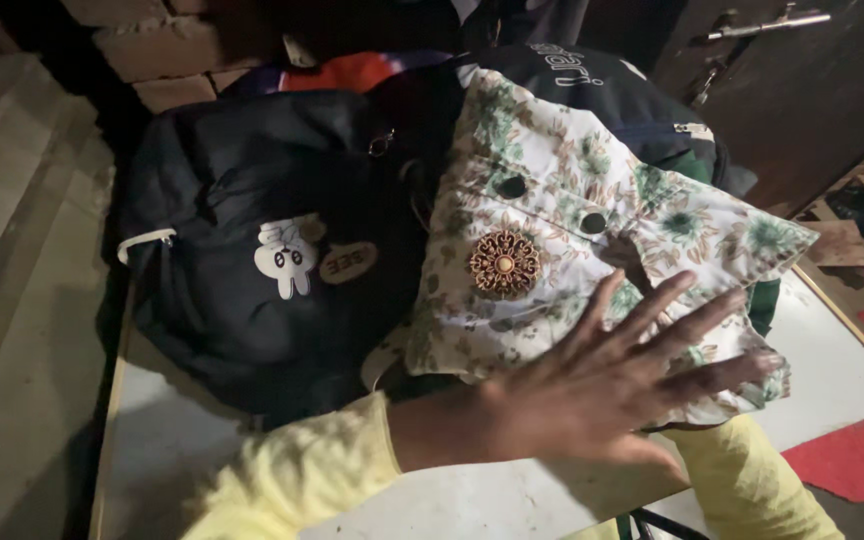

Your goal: The person folds several garments and places them into two black backpacks on a table. They handle a light blue cloth, a floral-patterned top, a dark green garment, and a white shirt, folding each and packing them into the bags. The person also zips and unzips the backpacks during the process.

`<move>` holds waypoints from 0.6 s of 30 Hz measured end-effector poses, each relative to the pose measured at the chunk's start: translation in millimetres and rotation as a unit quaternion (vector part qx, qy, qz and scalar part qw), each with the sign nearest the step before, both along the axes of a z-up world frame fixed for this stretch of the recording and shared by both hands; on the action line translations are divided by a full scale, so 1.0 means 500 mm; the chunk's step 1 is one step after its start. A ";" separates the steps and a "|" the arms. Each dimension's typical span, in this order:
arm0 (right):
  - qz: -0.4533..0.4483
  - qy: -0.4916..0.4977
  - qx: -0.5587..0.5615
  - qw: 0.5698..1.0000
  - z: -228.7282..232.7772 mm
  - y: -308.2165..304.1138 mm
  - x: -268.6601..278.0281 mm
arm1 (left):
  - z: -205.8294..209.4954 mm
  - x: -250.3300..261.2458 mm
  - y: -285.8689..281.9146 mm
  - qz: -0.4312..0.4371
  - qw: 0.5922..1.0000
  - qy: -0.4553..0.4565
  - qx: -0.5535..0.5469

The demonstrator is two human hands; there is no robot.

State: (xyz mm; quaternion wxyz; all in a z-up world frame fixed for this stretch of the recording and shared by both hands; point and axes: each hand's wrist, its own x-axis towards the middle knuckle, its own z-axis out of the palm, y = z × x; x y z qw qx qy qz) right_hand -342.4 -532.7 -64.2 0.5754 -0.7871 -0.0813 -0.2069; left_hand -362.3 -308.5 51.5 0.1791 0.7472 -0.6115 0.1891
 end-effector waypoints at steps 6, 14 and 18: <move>0.010 -0.016 -0.022 1.000 0.009 -0.012 0.028 | -0.084 0.079 -0.123 0.079 0.989 -0.017 -0.122; 0.009 -0.044 -0.105 0.993 0.053 0.014 0.025 | -0.027 0.138 -0.055 0.017 0.998 0.059 -0.001; 0.047 -0.120 -0.363 0.923 0.127 0.071 0.079 | -0.017 0.225 0.014 -0.054 0.950 0.232 -0.202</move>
